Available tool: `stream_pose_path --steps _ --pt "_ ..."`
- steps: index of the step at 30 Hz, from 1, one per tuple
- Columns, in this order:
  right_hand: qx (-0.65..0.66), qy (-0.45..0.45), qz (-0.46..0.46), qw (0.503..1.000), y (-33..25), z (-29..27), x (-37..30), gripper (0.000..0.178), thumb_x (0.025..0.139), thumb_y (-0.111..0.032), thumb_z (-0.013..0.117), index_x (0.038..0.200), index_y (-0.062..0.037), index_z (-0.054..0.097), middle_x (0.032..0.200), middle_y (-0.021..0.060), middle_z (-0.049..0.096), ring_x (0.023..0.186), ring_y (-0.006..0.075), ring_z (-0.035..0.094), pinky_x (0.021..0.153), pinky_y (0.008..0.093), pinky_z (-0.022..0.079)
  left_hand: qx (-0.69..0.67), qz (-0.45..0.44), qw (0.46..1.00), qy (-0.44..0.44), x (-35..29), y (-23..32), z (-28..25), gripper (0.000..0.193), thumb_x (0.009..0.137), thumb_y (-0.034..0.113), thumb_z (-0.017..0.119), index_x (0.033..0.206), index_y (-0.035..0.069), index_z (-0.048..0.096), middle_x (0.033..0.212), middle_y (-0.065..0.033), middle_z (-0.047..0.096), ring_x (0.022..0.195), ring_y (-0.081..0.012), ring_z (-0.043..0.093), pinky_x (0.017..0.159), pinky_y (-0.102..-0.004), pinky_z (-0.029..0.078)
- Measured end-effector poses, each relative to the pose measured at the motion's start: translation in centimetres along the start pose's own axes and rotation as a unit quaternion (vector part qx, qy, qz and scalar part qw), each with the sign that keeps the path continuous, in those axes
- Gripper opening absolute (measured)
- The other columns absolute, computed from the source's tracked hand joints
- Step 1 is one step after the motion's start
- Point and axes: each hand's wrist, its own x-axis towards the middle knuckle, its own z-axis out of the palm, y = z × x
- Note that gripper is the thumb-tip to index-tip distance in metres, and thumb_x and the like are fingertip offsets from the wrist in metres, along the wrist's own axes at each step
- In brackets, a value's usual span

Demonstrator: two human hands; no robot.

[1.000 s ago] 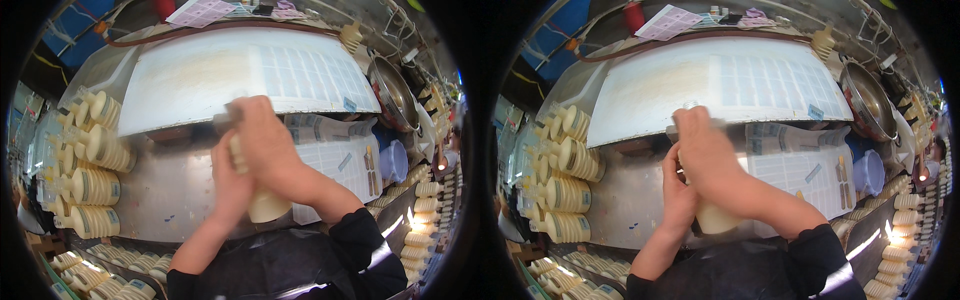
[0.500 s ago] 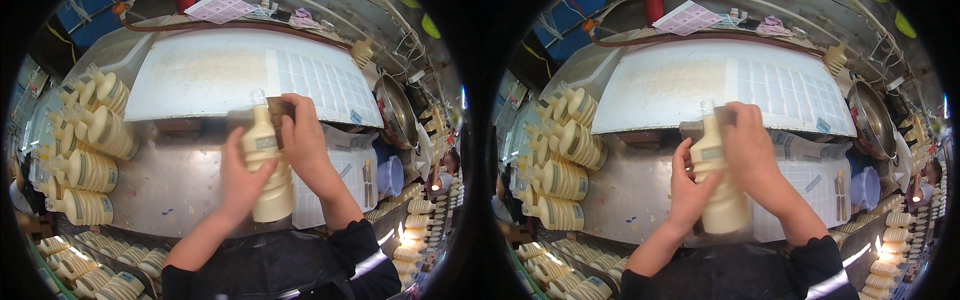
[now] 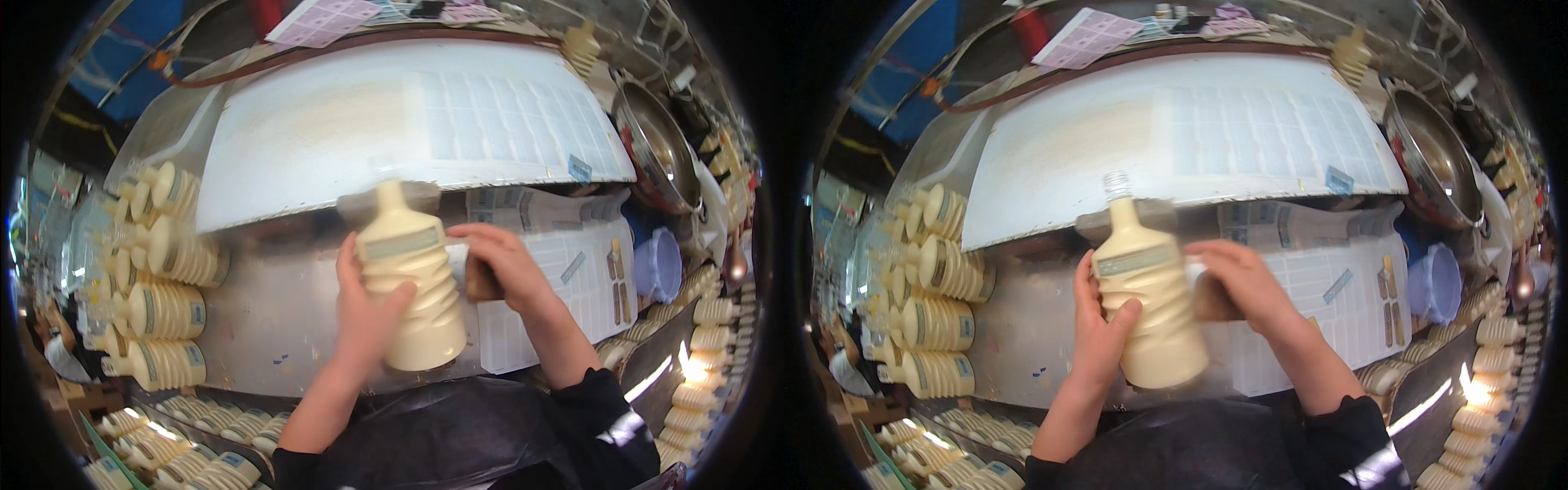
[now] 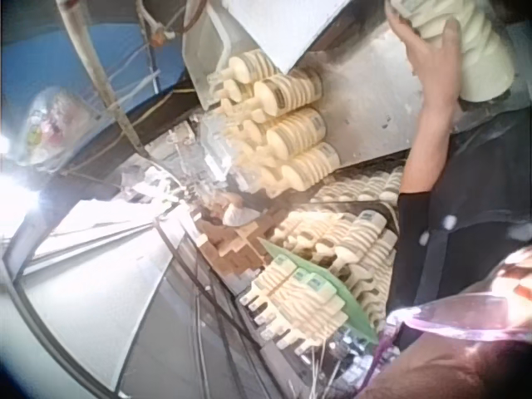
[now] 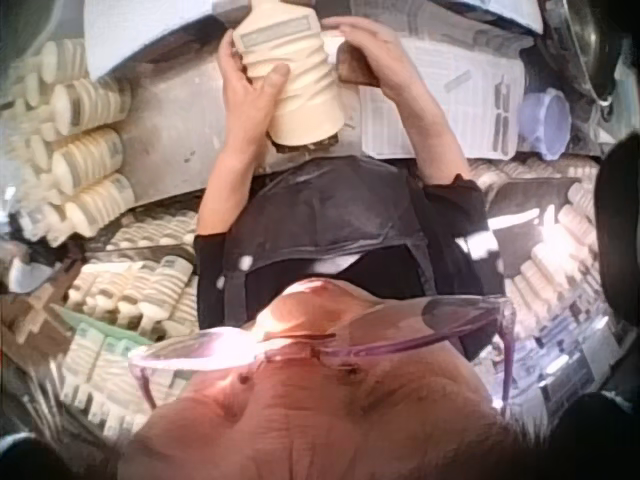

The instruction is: The person repeatedly picks up cream-colored plastic bottles, applies rectangular labels to their sides, and places them on a nearby tray. The person handles each bottle one at a time, rotating it to align the label before setting it down.

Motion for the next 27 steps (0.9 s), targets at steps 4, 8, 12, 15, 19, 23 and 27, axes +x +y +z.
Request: stream_pose_path --steps 4,8,12,15,19,23,27 --pt "-0.144 -0.057 -0.130 0.979 -0.1 2.5 -1.7 0.035 0.100 -0.016 0.053 0.129 -0.0006 0.065 0.090 0.0049 0.072 0.080 0.0091 0.064 0.072 0.0297 0.053 -0.036 -0.021 0.999 -0.029 0.2 -0.1 -0.6 0.085 0.086 0.006 0.068 0.159 0.004 0.024 0.147 -0.0178 0.049 0.130 -0.0271 0.055 0.108 -0.0408 0.047" --pt "-0.223 -0.056 -0.166 0.959 -0.3 2.4 -2.6 0.044 0.094 -0.011 0.052 0.137 -0.0006 0.057 0.078 0.0146 0.069 0.068 0.0226 0.067 0.067 0.0348 0.053 -0.137 -0.030 0.986 -0.092 0.8 -0.5 -1.2 0.082 0.091 0.031 0.070 0.156 0.002 0.030 0.145 -0.0155 0.052 0.131 -0.0267 0.055 0.110 -0.0398 0.045" --pt "-0.263 -0.068 -0.193 0.943 0.4 2.2 -3.1 0.053 0.094 -0.011 0.051 0.144 0.0052 0.047 0.079 0.0179 0.070 0.071 0.0339 0.069 0.068 0.0410 0.054 -0.162 -0.039 0.980 -0.109 1.0 -0.7 -1.5 0.079 0.091 0.034 0.069 0.153 0.000 0.034 0.142 -0.0174 0.055 0.127 -0.0283 0.060 0.107 -0.0405 0.050" --pt "-0.275 -0.076 -0.191 0.939 0.4 2.1 -3.3 0.056 0.093 -0.010 0.052 0.145 0.0068 0.044 0.081 0.0184 0.071 0.074 0.0355 0.070 0.069 0.0421 0.054 -0.175 -0.039 0.978 -0.108 0.9 -1.2 -1.7 0.078 0.091 0.035 0.069 0.152 0.000 0.036 0.142 -0.0180 0.055 0.127 -0.0287 0.060 0.107 -0.0409 0.050" --pt "-0.244 -0.059 -0.169 0.953 0.3 1.9 -3.0 0.051 0.096 -0.014 0.054 0.144 0.0046 0.049 0.082 0.0152 0.071 0.072 0.0263 0.069 0.069 0.0385 0.054 -0.169 -0.032 0.979 -0.107 1.0 -1.2 -1.6 0.077 0.091 0.032 0.070 0.152 0.000 0.036 0.142 -0.0173 0.055 0.127 -0.0278 0.060 0.108 -0.0399 0.048" --pt "-0.042 -0.022 -0.120 0.992 -0.9 -0.2 -0.8 0.037 0.099 -0.016 0.059 0.133 -0.0024 0.060 0.094 0.0033 0.069 0.079 0.0113 0.064 0.068 0.0295 0.053 -0.054 -0.003 0.996 -0.065 0.4 0.6 -0.4 0.076 0.091 0.019 0.067 0.155 0.001 0.032 0.146 -0.0159 0.052 0.130 -0.0271 0.056 0.111 -0.0407 0.045" --pt "0.057 0.082 -0.238 0.966 -2.4 0.2 2.2 0.050 0.092 -0.009 0.066 0.139 -0.0059 0.050 0.113 0.0048 0.065 0.100 0.0102 0.062 0.083 0.0231 0.051 -0.013 0.013 0.999 -0.035 0.8 0.2 -0.9 0.086 0.087 0.011 0.070 0.160 0.004 0.024 0.155 -0.0170 0.042 0.140 -0.0267 0.046 0.117 -0.0419 0.038"
